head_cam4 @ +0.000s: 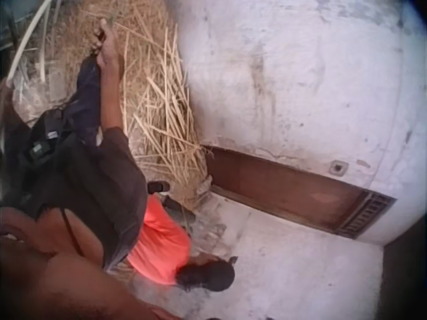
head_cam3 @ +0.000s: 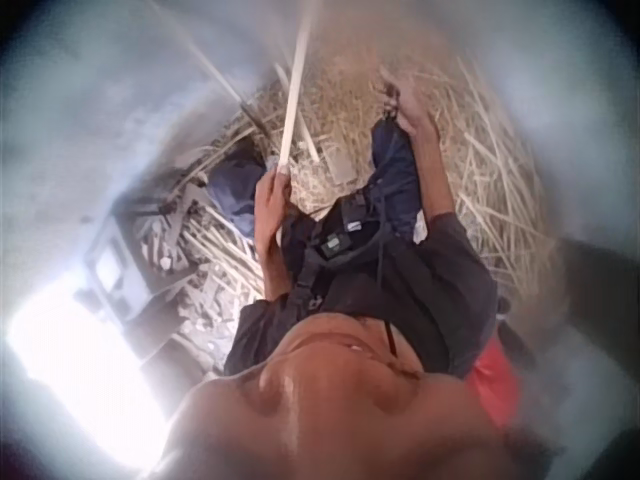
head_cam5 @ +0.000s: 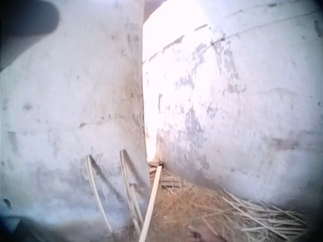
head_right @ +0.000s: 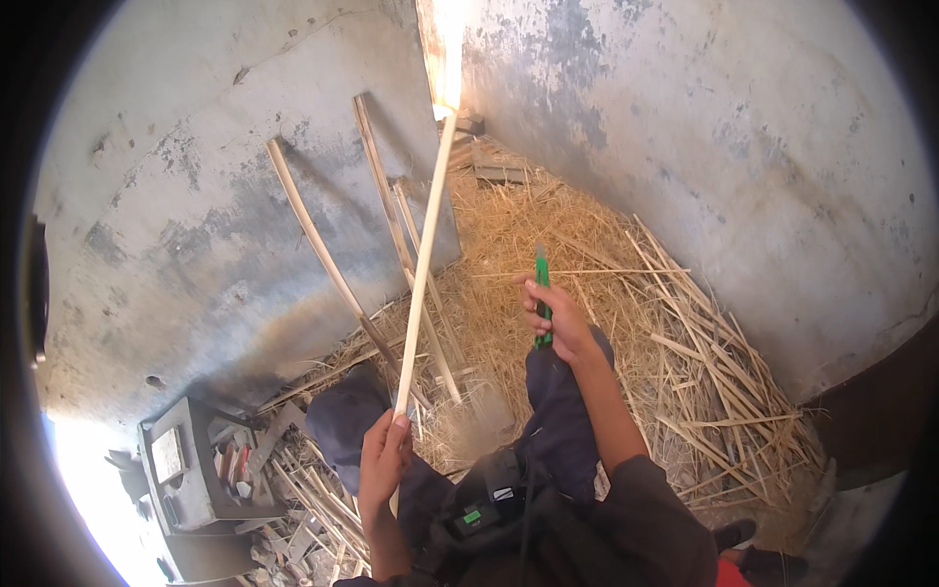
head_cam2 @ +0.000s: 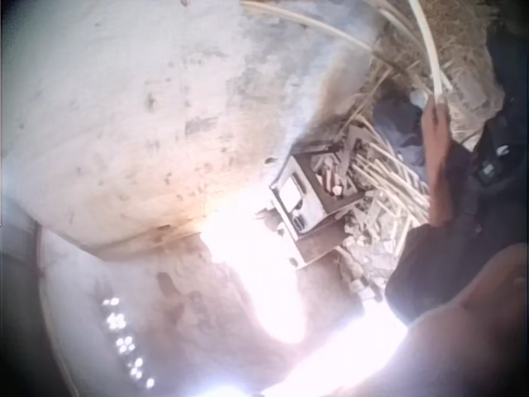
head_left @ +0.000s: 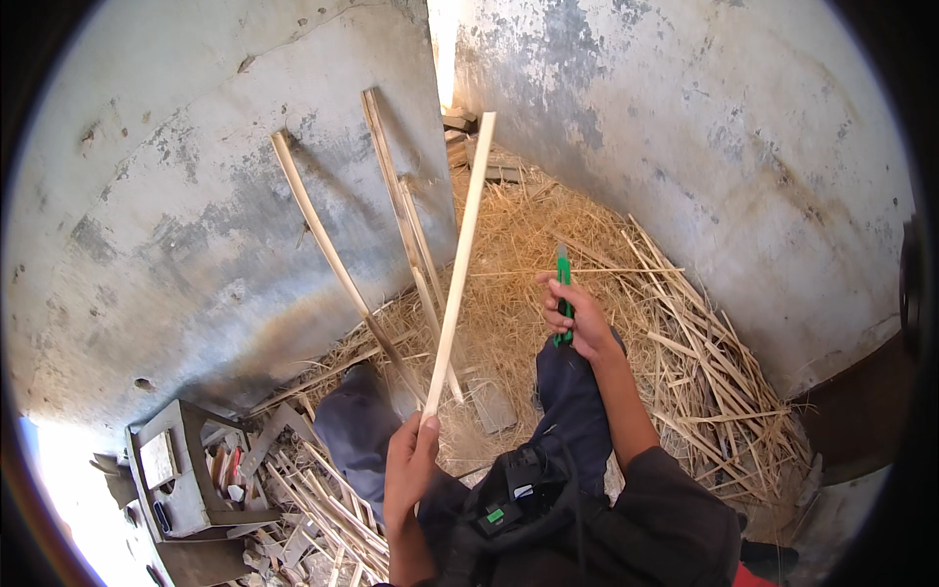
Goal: The person sits on a straw-covered floor and uses a green utility knife to split long bamboo poles into thin strips. They hold the pole with one hand and carefully shave or split the material with the other, creating a pile of bamboo strips.
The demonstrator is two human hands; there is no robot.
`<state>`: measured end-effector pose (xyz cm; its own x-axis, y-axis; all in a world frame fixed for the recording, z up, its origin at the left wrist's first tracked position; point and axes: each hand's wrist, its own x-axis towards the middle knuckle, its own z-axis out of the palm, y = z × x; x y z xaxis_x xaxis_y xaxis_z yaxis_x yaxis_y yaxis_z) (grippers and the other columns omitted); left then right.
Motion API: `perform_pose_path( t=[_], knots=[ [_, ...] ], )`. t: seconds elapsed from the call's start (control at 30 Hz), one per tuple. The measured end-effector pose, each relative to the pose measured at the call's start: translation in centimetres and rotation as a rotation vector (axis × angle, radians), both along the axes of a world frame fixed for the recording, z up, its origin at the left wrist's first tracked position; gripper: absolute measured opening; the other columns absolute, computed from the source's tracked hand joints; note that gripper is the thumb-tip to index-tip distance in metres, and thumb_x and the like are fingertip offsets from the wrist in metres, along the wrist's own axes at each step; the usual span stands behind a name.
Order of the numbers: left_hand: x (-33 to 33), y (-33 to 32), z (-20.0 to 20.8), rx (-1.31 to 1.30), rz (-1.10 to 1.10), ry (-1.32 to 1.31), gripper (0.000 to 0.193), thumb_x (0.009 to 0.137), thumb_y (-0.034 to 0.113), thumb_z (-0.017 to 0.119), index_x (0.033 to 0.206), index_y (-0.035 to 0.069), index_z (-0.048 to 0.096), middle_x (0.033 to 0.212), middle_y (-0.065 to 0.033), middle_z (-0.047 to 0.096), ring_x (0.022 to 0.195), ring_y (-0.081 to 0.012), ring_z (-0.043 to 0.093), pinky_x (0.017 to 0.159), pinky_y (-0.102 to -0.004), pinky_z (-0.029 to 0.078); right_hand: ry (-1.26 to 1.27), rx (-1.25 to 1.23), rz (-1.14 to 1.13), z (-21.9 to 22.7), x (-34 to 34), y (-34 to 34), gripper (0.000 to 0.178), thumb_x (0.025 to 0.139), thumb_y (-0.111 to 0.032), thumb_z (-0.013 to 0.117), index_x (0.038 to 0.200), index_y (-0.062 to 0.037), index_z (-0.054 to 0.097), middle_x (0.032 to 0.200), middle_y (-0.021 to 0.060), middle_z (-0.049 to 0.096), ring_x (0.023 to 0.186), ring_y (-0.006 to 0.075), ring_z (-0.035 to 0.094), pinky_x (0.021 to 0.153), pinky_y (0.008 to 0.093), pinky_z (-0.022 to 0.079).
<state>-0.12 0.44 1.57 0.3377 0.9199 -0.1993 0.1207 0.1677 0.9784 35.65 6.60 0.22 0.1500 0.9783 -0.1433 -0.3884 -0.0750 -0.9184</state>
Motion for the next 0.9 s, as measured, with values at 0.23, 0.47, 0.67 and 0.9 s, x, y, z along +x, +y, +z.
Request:
perform_pose_path(
  t=[0.23,0.47,0.67,0.9],
  knots=[
    [-1.1,0.4,1.2,-0.124,-0.039,-0.117,0.041,0.115,0.042,0.047,0.09,0.011,0.052,0.063,0.0053,0.039,0.048,-0.0036,0.033,0.043,-0.0233,0.028,-0.367,-0.096,-0.078,-0.4,2.1,-0.7,0.041,0.109,-0.025,0.062,0.145,-0.0053,0.063,0.087,-0.0039,0.052,0.058,0.0046,0.044,0.054,0.0227,0.037],
    [-0.5,0.5,3.1,-0.181,-0.033,-0.269,0.051,0.113,0.053,0.041,0.089,0.009,0.05,0.064,0.0051,0.038,0.053,-0.0052,0.031,0.047,-0.0236,0.028,-0.798,-0.019,-0.15,4.0,7.0,0.3,0.04,0.108,-0.027,0.063,0.145,-0.0089,0.064,0.093,-0.0006,0.059,0.077,0.0095,0.055,0.073,0.0287,0.047],
    [0.1,1.1,2.7,-0.269,-0.042,-0.379,0.055,0.111,0.056,0.04,0.086,0.008,0.051,0.062,0.0063,0.034,0.051,-0.0054,0.027,0.046,-0.0242,0.024,-0.741,-0.012,0.794,3.8,4.6,-2.9,0.033,0.113,-0.024,0.054,0.14,-0.0084,0.063,0.097,0.0005,0.064,0.078,0.0082,0.059,0.071,0.0258,0.05],
    [-0.1,1.2,3.3,-0.306,-0.171,-0.423,0.057,0.109,0.061,0.043,0.085,0.009,0.05,0.058,0.0065,0.034,0.049,-0.0052,0.025,0.044,-0.025,0.022,-0.862,-0.306,0.486,3.2,5.2,-0.8,0.024,0.113,-0.019,0.051,0.131,-0.0063,0.06,0.104,0.0071,0.069,0.077,0.0129,0.07,0.068,0.032,0.062]
  ],
)
